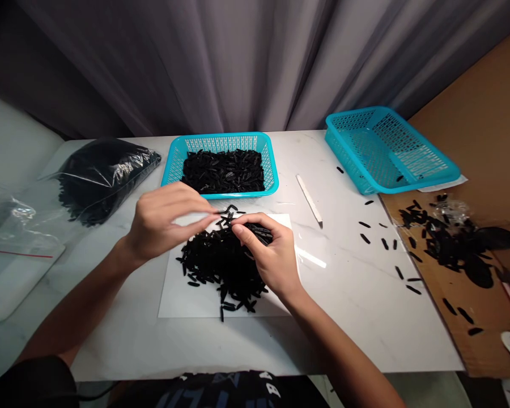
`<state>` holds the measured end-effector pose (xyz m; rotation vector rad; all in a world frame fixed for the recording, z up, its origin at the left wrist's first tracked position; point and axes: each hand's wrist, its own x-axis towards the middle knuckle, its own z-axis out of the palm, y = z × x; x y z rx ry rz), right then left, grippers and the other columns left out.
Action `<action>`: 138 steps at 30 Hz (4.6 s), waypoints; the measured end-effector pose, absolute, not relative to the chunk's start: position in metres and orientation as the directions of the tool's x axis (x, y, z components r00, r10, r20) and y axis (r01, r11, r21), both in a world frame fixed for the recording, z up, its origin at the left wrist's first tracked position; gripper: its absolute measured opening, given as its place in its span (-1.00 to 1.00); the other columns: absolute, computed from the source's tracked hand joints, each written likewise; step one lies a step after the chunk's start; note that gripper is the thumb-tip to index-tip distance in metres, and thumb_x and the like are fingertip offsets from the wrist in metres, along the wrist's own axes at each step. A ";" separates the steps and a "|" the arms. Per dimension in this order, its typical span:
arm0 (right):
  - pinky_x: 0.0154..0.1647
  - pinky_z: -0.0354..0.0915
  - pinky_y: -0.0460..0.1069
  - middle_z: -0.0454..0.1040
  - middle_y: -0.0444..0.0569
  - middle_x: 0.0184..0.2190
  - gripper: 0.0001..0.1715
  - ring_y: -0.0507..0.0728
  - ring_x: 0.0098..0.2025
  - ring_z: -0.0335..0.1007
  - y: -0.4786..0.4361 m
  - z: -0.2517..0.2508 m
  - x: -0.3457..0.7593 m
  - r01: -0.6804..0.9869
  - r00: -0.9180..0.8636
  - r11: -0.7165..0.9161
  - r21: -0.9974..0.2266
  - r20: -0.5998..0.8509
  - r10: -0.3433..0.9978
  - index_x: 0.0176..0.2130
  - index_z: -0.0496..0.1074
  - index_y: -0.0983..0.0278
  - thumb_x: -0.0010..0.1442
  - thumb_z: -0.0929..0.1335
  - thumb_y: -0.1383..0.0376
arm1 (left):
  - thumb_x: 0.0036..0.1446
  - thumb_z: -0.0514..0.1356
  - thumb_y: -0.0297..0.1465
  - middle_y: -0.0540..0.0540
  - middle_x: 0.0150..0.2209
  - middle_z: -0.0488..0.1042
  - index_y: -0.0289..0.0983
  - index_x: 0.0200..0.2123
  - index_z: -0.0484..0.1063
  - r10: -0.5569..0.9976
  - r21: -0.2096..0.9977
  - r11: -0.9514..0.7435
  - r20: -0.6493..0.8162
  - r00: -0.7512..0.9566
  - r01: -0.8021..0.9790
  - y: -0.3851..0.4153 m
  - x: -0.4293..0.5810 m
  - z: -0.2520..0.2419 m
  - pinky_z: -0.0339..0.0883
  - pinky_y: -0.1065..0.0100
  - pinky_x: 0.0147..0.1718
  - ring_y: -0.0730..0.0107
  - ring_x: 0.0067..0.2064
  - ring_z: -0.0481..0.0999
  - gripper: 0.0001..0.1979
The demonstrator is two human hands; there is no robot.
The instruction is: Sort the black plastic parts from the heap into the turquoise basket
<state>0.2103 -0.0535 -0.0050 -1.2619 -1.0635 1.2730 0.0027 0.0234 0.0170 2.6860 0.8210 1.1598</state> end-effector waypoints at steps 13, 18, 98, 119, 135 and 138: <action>-0.72 0.10 -0.26 0.39 -0.05 -0.39 -0.64 -0.05 -0.48 0.22 -0.043 -0.009 0.205 -0.652 -0.300 -0.547 -0.526 -0.484 0.822 -0.15 0.62 0.33 0.31 0.38 0.10 | 0.30 0.16 -0.46 -0.18 -0.05 0.55 -0.27 0.04 0.47 0.765 0.140 -0.643 0.065 0.641 0.753 0.051 -0.010 -0.014 0.38 0.20 -0.09 0.09 -0.03 0.55 -0.74; -0.70 0.21 -0.27 0.43 -0.01 -0.40 -0.62 -0.03 -0.47 0.29 -0.041 -0.010 0.207 -0.711 -0.332 -0.576 -0.402 -0.530 0.780 -0.15 0.60 0.36 0.38 0.30 0.16 | 0.23 0.14 -0.58 -0.09 -0.31 0.55 -0.24 -0.21 0.52 0.745 0.119 -0.662 0.006 0.667 0.740 0.043 -0.014 0.001 0.30 0.30 -0.35 0.19 -0.26 0.56 -0.80; -0.51 0.06 -0.05 0.36 -0.16 -0.55 -0.71 0.00 -0.53 0.13 -0.051 -0.016 0.204 -0.161 0.129 -0.038 -0.986 -0.059 0.990 -0.40 0.51 0.26 0.21 0.48 0.10 | 0.11 0.38 -0.47 -0.02 -0.37 0.63 -0.26 -0.26 0.64 0.751 0.709 -0.609 0.369 0.548 0.356 0.004 0.005 0.043 0.44 0.47 -0.37 0.49 -0.39 0.57 -0.90; -0.31 0.30 0.03 0.60 -0.08 -0.39 -0.89 0.11 -0.38 0.45 -0.034 -0.003 0.213 0.222 -0.110 0.271 -0.937 0.252 0.962 -0.33 0.60 0.18 0.26 0.45 0.26 | 0.05 0.43 -0.43 -0.06 -0.36 0.67 -0.29 -0.28 0.66 0.879 0.913 -0.297 0.148 0.453 0.280 0.004 0.010 0.034 0.57 0.51 -0.33 0.44 -0.36 0.64 -0.88; -0.55 0.09 -0.05 0.39 -0.14 -0.53 -0.71 -0.01 -0.55 0.16 -0.042 0.004 0.214 0.014 -0.130 -0.064 -0.998 -0.065 0.989 -0.37 0.56 0.28 0.24 0.45 0.11 | 0.10 0.37 -0.51 -0.05 -0.37 0.65 -0.28 -0.30 0.65 0.814 0.787 -0.516 0.328 0.480 0.338 0.005 0.007 0.040 0.46 0.47 -0.37 0.46 -0.37 0.60 -0.93; -0.55 0.09 -0.05 0.39 -0.14 -0.54 -0.69 -0.01 -0.55 0.16 -0.042 0.005 0.214 0.009 -0.114 -0.063 -0.998 -0.063 0.991 -0.38 0.55 0.28 0.23 0.45 0.10 | 0.10 0.38 -0.49 -0.05 -0.37 0.65 -0.28 -0.32 0.65 0.815 0.784 -0.514 0.319 0.483 0.350 0.004 0.007 0.041 0.46 0.47 -0.37 0.45 -0.37 0.61 -0.95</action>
